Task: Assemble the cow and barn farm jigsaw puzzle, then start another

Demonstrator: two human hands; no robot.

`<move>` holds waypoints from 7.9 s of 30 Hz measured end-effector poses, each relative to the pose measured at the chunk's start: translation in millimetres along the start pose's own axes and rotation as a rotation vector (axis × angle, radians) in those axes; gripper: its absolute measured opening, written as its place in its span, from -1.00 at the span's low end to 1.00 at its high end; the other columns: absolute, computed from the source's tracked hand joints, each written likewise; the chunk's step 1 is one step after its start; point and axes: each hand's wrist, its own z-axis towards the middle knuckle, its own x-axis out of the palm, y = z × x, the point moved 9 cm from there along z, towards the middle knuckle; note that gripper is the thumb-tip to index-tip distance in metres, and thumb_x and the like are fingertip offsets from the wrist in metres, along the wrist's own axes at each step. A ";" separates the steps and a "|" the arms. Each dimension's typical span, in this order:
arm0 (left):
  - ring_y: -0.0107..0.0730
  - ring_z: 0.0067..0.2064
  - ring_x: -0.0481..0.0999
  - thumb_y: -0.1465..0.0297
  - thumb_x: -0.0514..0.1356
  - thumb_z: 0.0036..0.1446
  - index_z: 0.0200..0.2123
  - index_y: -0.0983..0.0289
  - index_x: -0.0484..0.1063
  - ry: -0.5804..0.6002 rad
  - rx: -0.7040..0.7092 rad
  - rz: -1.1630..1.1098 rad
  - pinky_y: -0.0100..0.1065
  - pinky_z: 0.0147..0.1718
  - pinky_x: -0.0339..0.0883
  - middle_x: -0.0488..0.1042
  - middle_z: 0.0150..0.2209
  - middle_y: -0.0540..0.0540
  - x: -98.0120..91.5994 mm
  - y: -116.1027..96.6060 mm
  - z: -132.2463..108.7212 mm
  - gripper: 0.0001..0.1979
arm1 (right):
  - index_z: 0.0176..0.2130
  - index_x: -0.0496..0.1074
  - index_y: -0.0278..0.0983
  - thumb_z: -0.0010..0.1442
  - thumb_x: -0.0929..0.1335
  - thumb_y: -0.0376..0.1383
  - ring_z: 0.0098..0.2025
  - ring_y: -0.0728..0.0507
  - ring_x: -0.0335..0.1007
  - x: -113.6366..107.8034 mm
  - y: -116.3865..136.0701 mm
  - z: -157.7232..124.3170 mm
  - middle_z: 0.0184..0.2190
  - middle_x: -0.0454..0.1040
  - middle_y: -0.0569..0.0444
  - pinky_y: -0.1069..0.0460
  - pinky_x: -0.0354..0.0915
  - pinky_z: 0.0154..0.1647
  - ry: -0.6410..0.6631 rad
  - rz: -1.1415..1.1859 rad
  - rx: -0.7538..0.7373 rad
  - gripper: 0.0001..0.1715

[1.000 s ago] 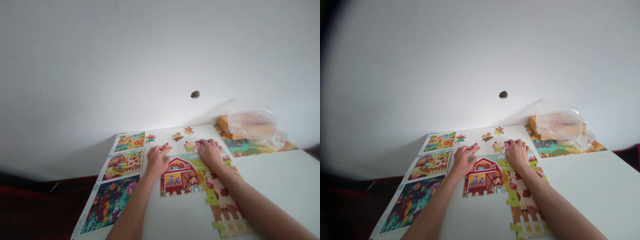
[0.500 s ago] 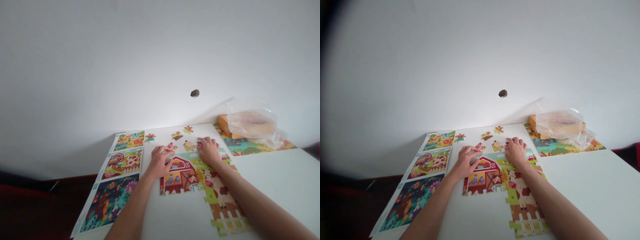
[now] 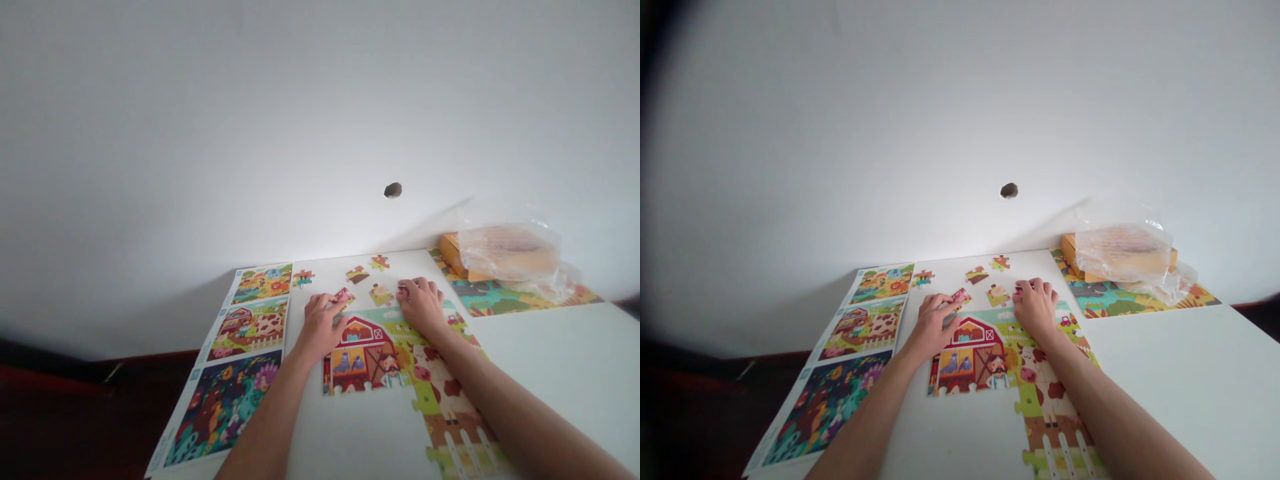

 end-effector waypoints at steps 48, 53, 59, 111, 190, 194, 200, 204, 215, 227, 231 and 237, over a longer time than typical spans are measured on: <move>0.09 0.15 0.34 0.40 0.32 -0.12 -0.05 0.10 0.55 0.476 -0.325 0.423 -0.04 0.05 0.26 0.54 0.02 0.19 -2.9 123.3 106.2 -0.53 | -0.05 0.51 -0.18 0.31 0.28 -0.17 0.01 -0.28 0.22 -3.6 3.2 -1.3 -0.06 0.40 -0.08 -0.16 0.08 0.04 -0.061 0.102 -0.023 -0.69; 0.00 -0.03 0.52 0.40 0.40 -0.29 -0.37 0.16 0.59 0.517 -0.388 0.356 -0.22 -0.08 0.36 0.63 -0.29 0.09 -1.1 116.9 108.6 -0.72 | -0.04 0.52 -0.18 0.30 0.29 -0.19 0.01 -0.28 0.23 -7.4 3.4 -1.6 -0.07 0.41 -0.09 -0.16 0.08 0.05 -0.093 0.127 -0.022 -0.70; -0.19 -0.22 0.60 0.49 0.32 -0.06 -0.15 0.29 0.51 0.305 -0.429 0.252 -0.35 -0.25 0.38 0.63 -0.29 0.16 -30.8 80.2 106.2 -0.67 | -0.10 0.54 -0.19 0.29 0.29 -0.24 0.01 -0.27 0.27 -31.5 11.3 -5.5 -0.07 0.49 -0.05 -0.14 0.08 0.04 -0.192 0.269 -0.092 -0.74; 0.20 0.39 0.00 0.13 0.44 -0.14 0.26 0.03 0.31 0.500 0.310 -0.134 0.26 0.33 -0.17 0.09 0.37 0.22 18.4 -102.4 -22.6 -0.16 | -0.54 0.42 -0.28 -0.02 0.48 -0.16 -0.60 0.04 0.17 9.4 55.4 -84.0 -0.63 0.37 0.24 0.10 0.01 -0.59 1.066 0.272 -0.540 -0.72; 0.28 0.40 -0.03 -0.15 0.35 -0.13 0.27 -0.07 0.29 0.464 0.277 -0.126 0.43 0.28 -0.30 0.07 0.39 0.21 31.7 -90.6 -19.3 -0.13 | -0.17 0.46 -0.33 0.02 0.52 -0.18 -0.17 -0.22 0.48 -21.2 6.9 59.8 -0.21 0.54 -0.15 0.03 0.25 -0.22 0.248 0.014 -0.055 -0.58; 0.28 0.40 -0.02 -0.17 0.34 -0.14 0.27 -0.06 0.29 0.434 0.247 -0.117 0.43 0.28 -0.30 0.08 0.39 0.21 33.9 -82.3 -13.3 -0.11 | 0.00 0.37 -0.27 0.24 0.35 -0.24 -0.33 -0.08 0.50 -46.5 30.0 43.6 -0.37 0.57 0.06 0.08 0.29 -0.28 0.204 0.191 -0.139 -0.68; 0.25 0.38 0.02 -0.13 0.39 -0.16 0.23 -0.04 0.34 0.374 0.214 -0.105 0.38 0.31 -0.33 0.18 0.35 0.16 29.4 -72.8 -7.5 -0.13 | 0.05 0.36 -0.25 0.20 0.37 -0.09 -0.40 -0.12 0.55 -34.4 40.4 -26.0 -0.35 0.53 0.08 0.05 0.38 -0.45 0.423 0.865 -0.259 -0.53; 0.20 0.37 0.06 0.02 0.43 -0.10 0.17 -0.04 0.42 0.338 0.182 -0.085 0.38 0.31 -0.31 0.25 0.31 0.13 24.9 -67.6 -5.4 -0.28 | -0.17 0.39 -0.25 0.17 0.40 -0.06 -0.32 -0.16 0.56 -19.8 10.3 -36.9 -0.41 0.54 0.08 -0.02 0.44 -0.29 0.365 0.826 -0.168 -0.65; 0.01 0.29 0.25 0.06 0.38 0.04 0.28 0.11 0.26 0.214 0.149 -0.109 0.19 0.35 -0.24 0.39 0.22 0.19 14.3 -64.8 -3.7 -0.23 | 0.07 0.29 -0.22 0.14 0.43 -0.04 -0.41 -0.10 0.55 -22.1 18.4 -47.2 -0.33 0.50 0.11 0.02 0.44 -0.41 0.457 1.070 -0.097 -0.40; -0.17 0.10 0.44 0.32 0.23 0.23 0.14 0.13 0.38 0.041 0.243 -0.094 -0.01 0.31 -0.05 0.54 0.03 0.10 -8.6 -77.9 -3.5 -0.59 | -0.22 0.29 -0.23 0.14 0.42 0.09 -0.46 -0.08 0.47 1.9 48.1 -69.4 -0.48 0.51 0.14 0.10 0.28 -0.52 0.561 1.196 -0.005 -0.50; -0.26 0.03 0.49 0.41 0.12 0.32 0.06 0.15 0.44 -0.030 0.216 -0.105 -0.08 0.25 0.04 0.56 -0.03 0.08 -16.1 -66.3 -2.5 -0.72 | -0.23 0.34 -0.25 0.21 0.38 0.04 -0.34 -0.08 0.46 -3.9 52.4 -68.8 -0.35 0.54 0.08 0.07 0.32 -0.36 0.469 1.093 -0.123 -0.58; -0.32 -0.12 0.54 0.42 0.01 0.36 -0.07 0.19 0.53 -0.249 0.047 -0.145 -0.19 0.05 0.24 0.60 -0.17 0.08 -42.7 -34.6 0.6 -0.72 | -0.22 0.44 -0.28 0.29 0.33 -0.10 -0.43 -0.03 0.36 -4.2 51.3 -68.4 -0.38 0.54 0.08 0.08 0.24 -0.41 0.433 0.871 -0.216 -0.71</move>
